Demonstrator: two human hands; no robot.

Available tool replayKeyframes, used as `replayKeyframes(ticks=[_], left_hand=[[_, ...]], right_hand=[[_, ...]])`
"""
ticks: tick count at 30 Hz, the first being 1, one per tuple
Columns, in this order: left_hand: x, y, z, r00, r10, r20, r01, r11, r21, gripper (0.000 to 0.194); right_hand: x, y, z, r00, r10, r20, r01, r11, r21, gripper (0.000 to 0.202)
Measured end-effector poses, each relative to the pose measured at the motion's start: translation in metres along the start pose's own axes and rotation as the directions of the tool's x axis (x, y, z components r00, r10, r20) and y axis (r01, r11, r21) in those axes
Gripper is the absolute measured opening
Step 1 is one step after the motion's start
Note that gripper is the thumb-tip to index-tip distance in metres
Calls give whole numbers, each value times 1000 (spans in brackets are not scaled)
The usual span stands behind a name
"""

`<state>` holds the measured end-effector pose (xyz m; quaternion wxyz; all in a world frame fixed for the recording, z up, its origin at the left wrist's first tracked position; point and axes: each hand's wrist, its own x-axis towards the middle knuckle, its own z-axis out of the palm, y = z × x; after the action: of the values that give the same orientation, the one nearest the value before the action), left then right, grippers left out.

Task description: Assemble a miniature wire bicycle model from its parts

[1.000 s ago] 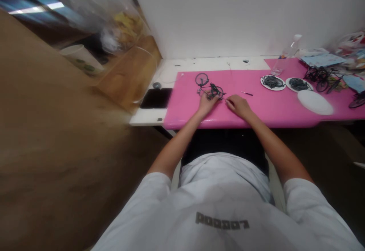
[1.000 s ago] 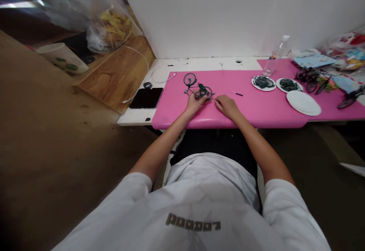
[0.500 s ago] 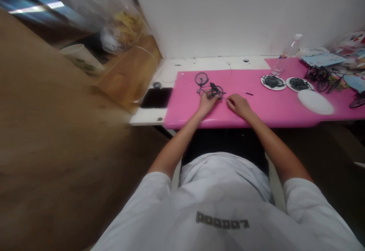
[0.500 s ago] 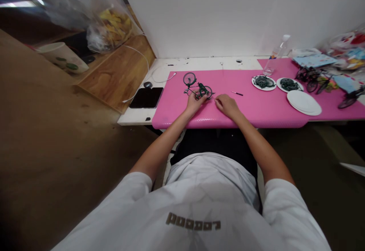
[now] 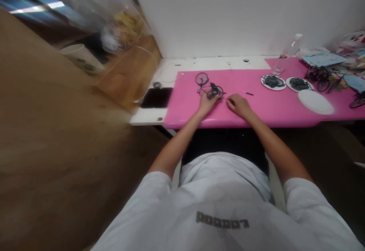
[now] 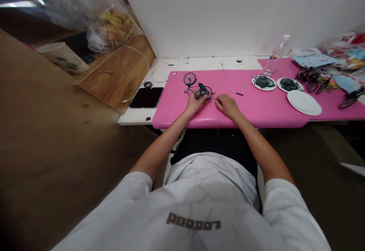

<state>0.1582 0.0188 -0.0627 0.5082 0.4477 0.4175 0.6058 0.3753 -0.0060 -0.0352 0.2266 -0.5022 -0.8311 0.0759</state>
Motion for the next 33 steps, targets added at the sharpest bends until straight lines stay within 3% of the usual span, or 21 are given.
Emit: replayKeyframes(ticks=[15, 23, 33], left_hand=[[9, -17, -6, 998, 49, 51, -49, 999, 8, 49], [5, -15, -6, 992, 98, 75, -102, 993, 64, 58], [4, -13, -6, 990, 110, 84, -119, 986, 119, 66]], right_hand=[[0, -1, 0, 1000, -19, 3, 20, 999, -27, 23], [1, 9, 7, 990, -124, -67, 122, 992, -36, 18], [-1, 5, 8, 970, -219, -106, 210, 974, -85, 26]])
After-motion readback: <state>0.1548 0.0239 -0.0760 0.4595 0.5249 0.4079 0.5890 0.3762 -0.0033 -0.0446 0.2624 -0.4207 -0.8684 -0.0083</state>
